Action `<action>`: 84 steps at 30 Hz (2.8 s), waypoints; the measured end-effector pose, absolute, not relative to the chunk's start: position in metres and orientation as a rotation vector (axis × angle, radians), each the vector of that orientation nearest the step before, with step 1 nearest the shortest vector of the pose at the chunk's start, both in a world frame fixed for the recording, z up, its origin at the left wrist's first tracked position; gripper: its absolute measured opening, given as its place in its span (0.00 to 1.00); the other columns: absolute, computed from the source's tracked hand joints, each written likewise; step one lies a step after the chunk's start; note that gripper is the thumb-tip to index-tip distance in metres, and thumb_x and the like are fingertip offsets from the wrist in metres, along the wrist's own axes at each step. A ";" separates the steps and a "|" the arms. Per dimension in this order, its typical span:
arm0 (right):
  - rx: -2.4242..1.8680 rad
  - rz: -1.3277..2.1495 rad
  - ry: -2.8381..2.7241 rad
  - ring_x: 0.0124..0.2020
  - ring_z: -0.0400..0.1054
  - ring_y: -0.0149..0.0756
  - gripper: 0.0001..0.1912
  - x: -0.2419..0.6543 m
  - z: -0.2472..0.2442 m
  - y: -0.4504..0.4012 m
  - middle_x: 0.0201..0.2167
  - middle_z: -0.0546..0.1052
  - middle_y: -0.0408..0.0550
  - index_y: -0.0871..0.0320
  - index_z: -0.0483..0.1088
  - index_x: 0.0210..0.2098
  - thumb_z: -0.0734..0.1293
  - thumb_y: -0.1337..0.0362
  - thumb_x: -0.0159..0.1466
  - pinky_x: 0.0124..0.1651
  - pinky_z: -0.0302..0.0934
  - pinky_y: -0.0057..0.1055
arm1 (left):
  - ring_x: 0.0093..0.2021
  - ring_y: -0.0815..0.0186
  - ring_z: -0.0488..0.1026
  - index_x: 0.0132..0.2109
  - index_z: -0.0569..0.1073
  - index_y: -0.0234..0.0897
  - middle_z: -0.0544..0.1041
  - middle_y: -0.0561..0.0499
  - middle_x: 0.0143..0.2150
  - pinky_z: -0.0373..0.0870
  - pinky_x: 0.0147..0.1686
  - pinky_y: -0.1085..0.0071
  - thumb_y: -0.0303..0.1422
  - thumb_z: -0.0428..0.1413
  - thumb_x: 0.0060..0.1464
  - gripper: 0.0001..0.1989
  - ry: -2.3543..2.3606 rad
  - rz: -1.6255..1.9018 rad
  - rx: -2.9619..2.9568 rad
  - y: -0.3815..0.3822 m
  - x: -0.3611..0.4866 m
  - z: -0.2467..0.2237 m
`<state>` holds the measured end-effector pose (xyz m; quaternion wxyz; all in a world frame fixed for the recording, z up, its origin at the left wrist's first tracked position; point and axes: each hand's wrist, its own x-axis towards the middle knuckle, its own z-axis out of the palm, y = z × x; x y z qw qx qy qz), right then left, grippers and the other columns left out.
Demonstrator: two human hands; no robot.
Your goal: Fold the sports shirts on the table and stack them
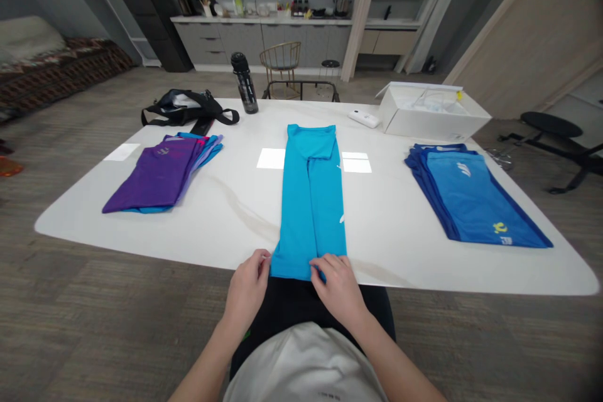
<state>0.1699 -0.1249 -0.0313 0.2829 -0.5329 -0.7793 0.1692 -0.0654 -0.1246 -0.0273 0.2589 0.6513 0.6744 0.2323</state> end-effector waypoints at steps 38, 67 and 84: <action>-1.391 0.494 -2.261 0.41 0.72 0.38 0.07 0.180 -0.021 -0.128 0.38 0.80 0.45 0.52 0.76 0.45 0.66 0.61 0.72 0.45 0.57 0.38 | 0.53 0.57 0.73 0.50 0.77 0.44 0.78 0.46 0.53 0.68 0.53 0.56 0.27 0.48 0.67 0.15 1.386 0.616 2.380 -0.110 -0.064 -0.020; -1.247 0.531 -2.397 0.42 0.72 0.37 0.10 0.270 -0.012 -0.114 0.40 0.77 0.48 0.52 0.75 0.45 0.61 0.65 0.73 0.45 0.64 0.35 | 0.59 0.64 0.74 0.52 0.79 0.48 0.81 0.50 0.52 0.55 0.70 0.53 0.34 0.51 0.68 0.13 0.956 0.487 2.386 -0.068 -0.102 -0.014; -1.479 0.393 -1.923 0.34 0.70 0.36 0.12 0.263 -0.017 -0.054 0.39 0.77 0.47 0.55 0.72 0.45 0.59 0.59 0.72 0.39 0.63 0.33 | 0.39 0.64 0.74 0.49 0.73 0.38 0.78 0.51 0.39 0.70 0.42 0.69 0.43 0.52 0.64 0.15 1.287 1.080 1.688 -0.014 -0.043 -0.029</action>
